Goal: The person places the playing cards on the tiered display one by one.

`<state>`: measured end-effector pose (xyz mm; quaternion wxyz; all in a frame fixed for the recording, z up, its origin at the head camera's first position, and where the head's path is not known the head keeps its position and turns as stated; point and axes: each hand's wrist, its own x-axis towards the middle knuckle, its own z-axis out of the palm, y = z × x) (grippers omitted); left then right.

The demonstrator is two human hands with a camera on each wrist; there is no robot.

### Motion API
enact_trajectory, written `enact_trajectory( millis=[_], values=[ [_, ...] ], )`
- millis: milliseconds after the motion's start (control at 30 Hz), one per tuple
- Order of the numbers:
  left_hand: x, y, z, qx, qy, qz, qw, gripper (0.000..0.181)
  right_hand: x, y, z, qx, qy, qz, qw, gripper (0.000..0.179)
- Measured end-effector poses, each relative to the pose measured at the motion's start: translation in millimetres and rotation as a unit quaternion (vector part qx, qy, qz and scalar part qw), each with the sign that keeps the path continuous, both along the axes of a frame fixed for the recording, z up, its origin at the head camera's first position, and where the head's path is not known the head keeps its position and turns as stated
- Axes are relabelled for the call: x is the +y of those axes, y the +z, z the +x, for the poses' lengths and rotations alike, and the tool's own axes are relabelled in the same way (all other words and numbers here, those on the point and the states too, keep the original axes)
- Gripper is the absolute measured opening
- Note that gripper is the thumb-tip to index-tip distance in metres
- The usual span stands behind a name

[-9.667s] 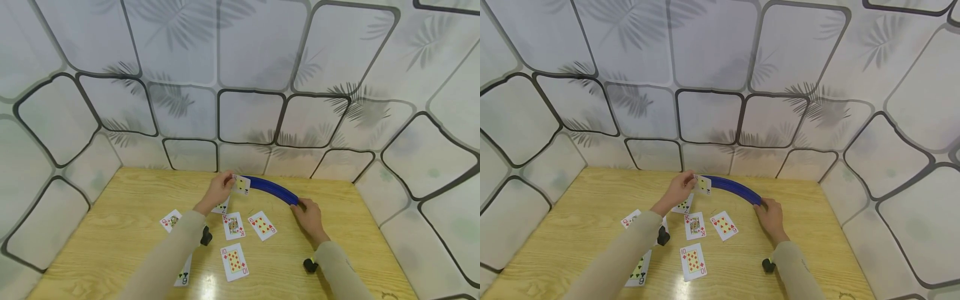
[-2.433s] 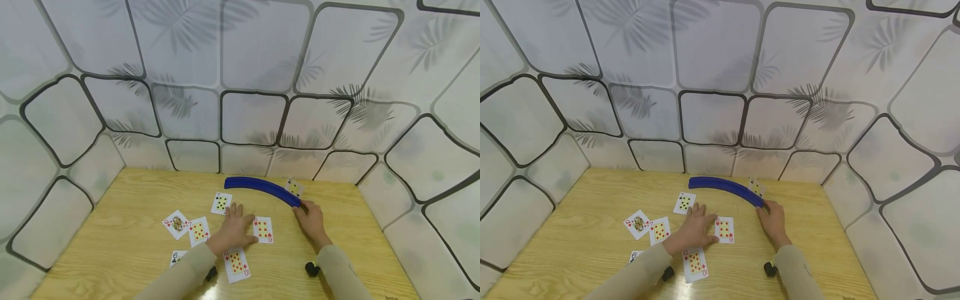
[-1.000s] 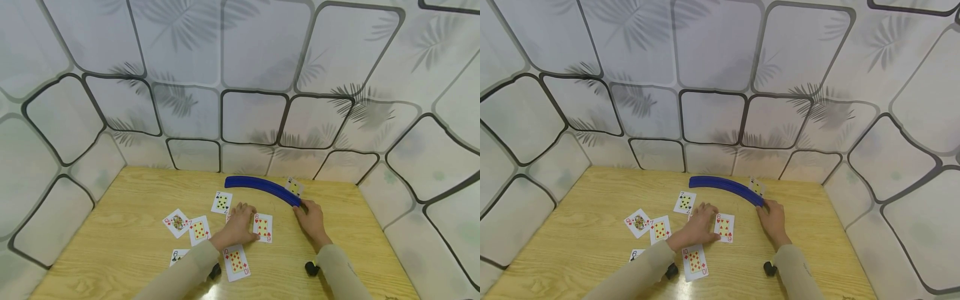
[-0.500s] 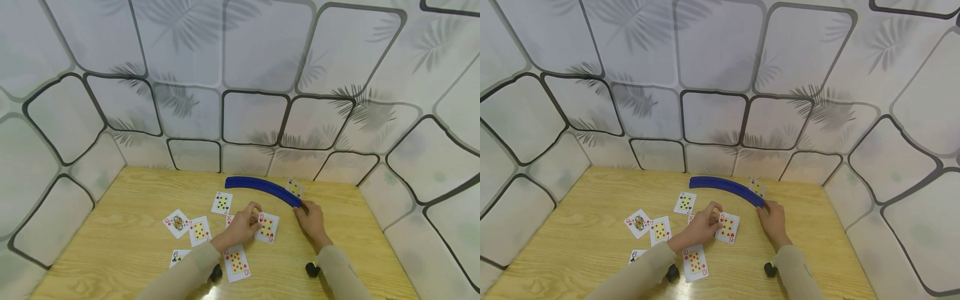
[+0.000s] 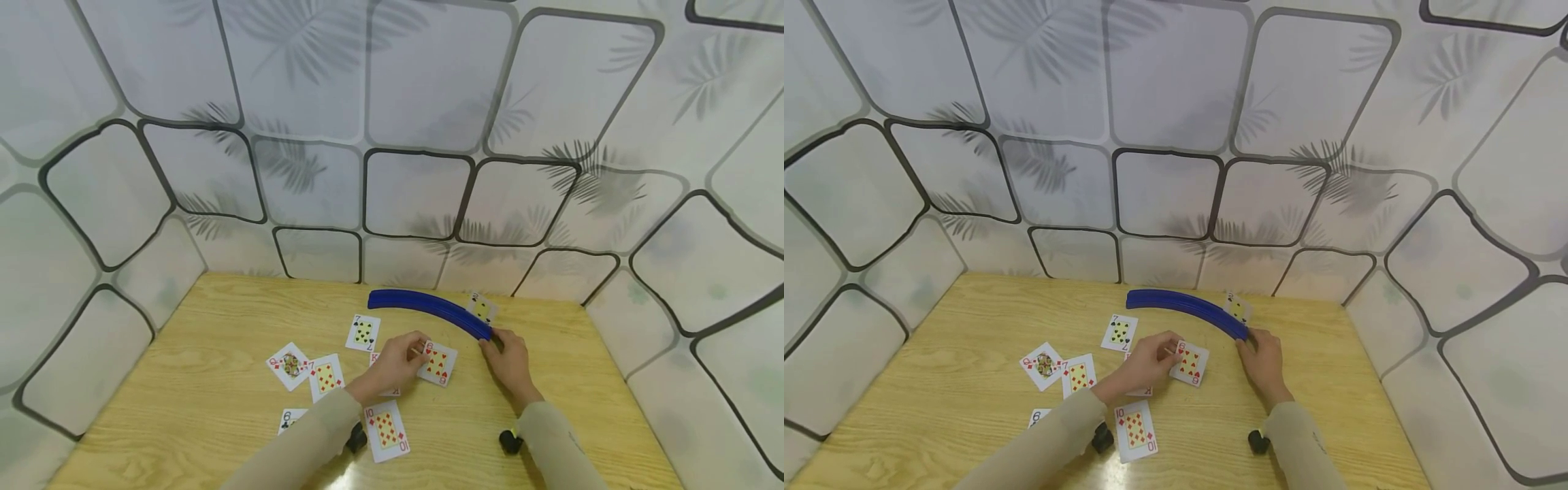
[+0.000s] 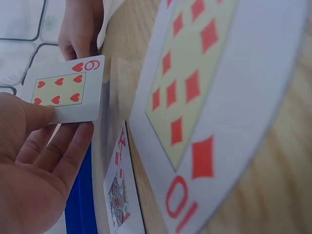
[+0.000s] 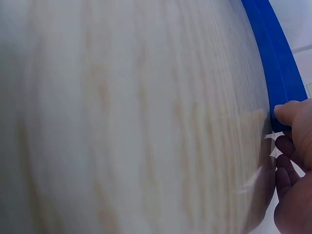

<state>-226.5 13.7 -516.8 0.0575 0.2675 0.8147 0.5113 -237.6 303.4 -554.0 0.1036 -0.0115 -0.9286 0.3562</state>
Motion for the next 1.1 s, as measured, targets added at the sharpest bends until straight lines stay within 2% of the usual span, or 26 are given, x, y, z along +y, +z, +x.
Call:
enact_trajectory(
  millis=[133, 233, 500, 733, 900, 1100],
  values=[
    [4.5, -0.1, -6.0, 0.028, 0.003, -0.001, 0.9996, 0.018, 0, 0.1, -0.1, 0.000, 0.000, 0.001, 1.0000, 0.049],
    [8.1, 0.2, -9.4, 0.037, 0.004, 0.005, 0.9993, 0.016, 0, -0.1, -0.7, 0.000, 0.000, -0.002, 1.0000, 0.049],
    [19.0, 0.8, -17.7, 0.042, 0.020, 0.005, 0.9989, 0.011, 0, -0.7, -1.0, 0.008, -0.002, -0.004, 1.0000, 0.047],
    [27.1, 4.2, -24.3, 0.044, 0.028, 0.013, 0.9986, 0.020, -1, 0.1, 0.3, 0.001, -0.004, -0.012, 0.9999, 0.045],
    [34.7, 5.9, -31.3, 0.049, 0.029, 0.026, 0.9980, 0.020, -2, 0.7, 0.5, 0.002, -0.003, -0.009, 1.0000, 0.045],
    [44.4, 11.8, -38.6, 0.032, 0.035, 0.035, 0.9982, 0.019, -2, 0.7, 1.1, 0.003, -0.005, -0.009, 0.9999, 0.045]
  ],
)
